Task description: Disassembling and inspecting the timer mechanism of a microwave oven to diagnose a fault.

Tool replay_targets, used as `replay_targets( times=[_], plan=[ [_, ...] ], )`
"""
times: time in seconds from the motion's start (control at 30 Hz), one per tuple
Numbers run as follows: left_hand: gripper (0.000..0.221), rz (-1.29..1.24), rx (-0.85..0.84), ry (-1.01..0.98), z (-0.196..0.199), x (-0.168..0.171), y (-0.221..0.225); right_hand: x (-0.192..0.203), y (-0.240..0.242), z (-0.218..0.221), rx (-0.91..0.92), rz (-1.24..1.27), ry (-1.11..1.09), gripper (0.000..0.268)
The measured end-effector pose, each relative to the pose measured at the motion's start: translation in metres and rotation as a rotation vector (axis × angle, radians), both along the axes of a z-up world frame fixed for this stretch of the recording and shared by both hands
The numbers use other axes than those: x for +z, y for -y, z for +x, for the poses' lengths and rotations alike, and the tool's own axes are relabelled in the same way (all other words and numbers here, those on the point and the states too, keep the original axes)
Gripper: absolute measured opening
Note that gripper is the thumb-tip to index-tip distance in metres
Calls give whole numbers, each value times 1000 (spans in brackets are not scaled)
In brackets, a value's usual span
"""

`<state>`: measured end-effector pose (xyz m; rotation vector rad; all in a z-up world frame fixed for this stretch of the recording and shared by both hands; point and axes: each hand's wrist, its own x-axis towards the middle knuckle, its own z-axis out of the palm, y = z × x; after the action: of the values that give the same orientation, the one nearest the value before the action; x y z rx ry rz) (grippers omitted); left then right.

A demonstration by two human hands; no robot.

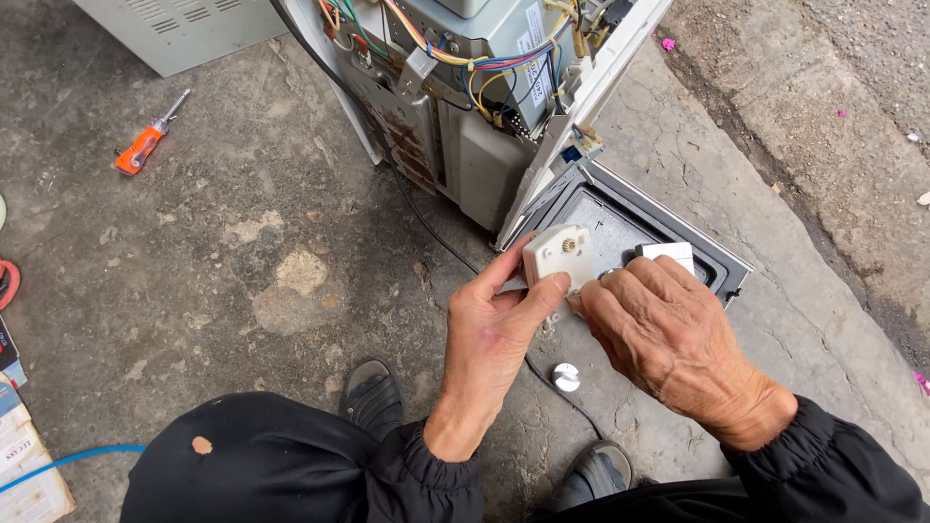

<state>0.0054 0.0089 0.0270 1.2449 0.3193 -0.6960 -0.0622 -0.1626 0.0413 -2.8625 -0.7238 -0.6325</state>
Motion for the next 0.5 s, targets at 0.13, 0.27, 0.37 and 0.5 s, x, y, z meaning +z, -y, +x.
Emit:
replay_targets(
  times=[0.13,0.27,0.37,0.5],
  plan=[
    [77,-2,19,11,-4,-9,4,-3,-2,-1,-25,16,5,20],
    [64,-117,114,25,-8,-8,8,-8,-5,1,-114,56,2,33],
    [63,-120,148,59,-10,-5,12,-8,-6,4,-169,100,-38,37],
    [65,-63,204,96,-15,-19,14,-24,1,2,-192,214,-185,33]
  ],
)
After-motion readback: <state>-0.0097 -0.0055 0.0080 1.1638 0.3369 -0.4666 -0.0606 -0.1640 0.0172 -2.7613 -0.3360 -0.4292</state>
